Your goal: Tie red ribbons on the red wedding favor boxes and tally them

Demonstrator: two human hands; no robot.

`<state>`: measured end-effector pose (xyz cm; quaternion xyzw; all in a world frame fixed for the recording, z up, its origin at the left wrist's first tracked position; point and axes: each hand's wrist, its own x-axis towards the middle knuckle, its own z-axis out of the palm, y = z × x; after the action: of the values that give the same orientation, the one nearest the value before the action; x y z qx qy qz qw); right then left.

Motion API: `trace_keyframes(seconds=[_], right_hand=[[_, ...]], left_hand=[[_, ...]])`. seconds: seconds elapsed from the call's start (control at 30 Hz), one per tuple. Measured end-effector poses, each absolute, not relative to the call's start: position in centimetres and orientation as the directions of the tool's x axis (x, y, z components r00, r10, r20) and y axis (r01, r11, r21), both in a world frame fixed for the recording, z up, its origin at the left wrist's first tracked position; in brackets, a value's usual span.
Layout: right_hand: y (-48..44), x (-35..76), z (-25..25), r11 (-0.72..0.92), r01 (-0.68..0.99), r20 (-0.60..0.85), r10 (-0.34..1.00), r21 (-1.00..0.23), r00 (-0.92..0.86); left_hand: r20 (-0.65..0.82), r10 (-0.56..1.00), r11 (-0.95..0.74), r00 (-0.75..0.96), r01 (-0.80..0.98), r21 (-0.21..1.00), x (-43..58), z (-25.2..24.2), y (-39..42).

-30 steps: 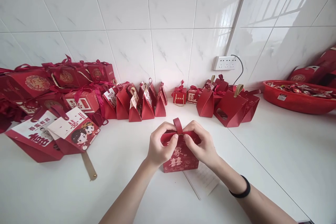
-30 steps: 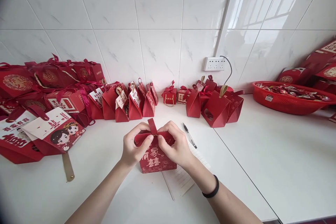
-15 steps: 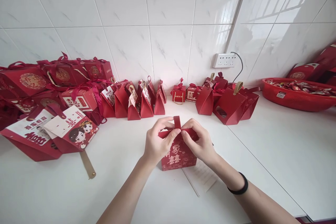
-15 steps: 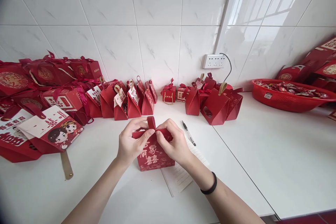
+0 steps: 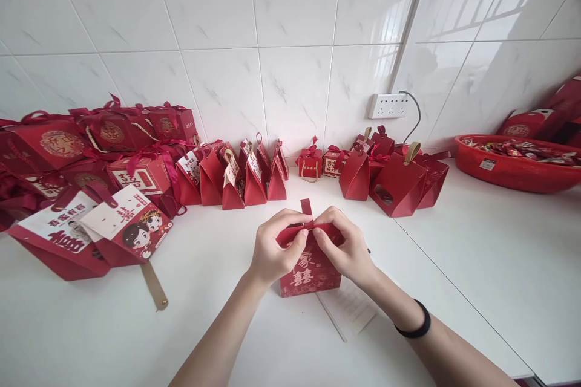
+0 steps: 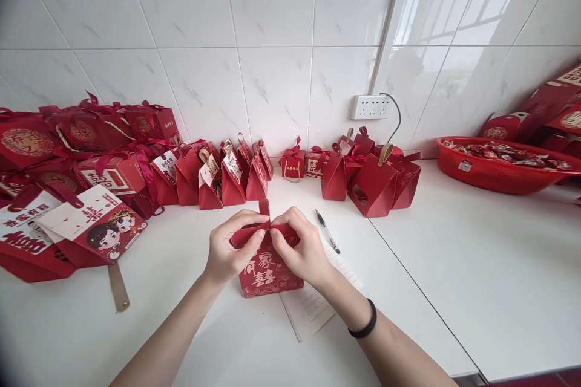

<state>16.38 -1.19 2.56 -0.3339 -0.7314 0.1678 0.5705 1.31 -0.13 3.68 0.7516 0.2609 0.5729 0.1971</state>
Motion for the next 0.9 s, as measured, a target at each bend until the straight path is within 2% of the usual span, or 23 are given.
trace_keyframes(seconds=[0.27,0.63,0.9], right_hand=[[-1.25,16.34,2.58,0.686,0.302,0.694,0.713,-0.662,-0.1],[-1.15,16.13,2.46,0.68,0.318,0.695,0.714,-0.661,-0.083],[-1.15,16.07,2.63,0.667,0.313,0.681,0.728,-0.677,-0.079]], left_hand=[[0.644,0.737,-0.673,0.204,0.138,0.726,1.17,3.7,-0.05],[0.693,0.664,-0.741,0.281,0.122,0.66,0.95,3.87,0.18],[0.631,0.734,-0.673,0.251,0.146,0.725,0.92,3.89,0.15]])
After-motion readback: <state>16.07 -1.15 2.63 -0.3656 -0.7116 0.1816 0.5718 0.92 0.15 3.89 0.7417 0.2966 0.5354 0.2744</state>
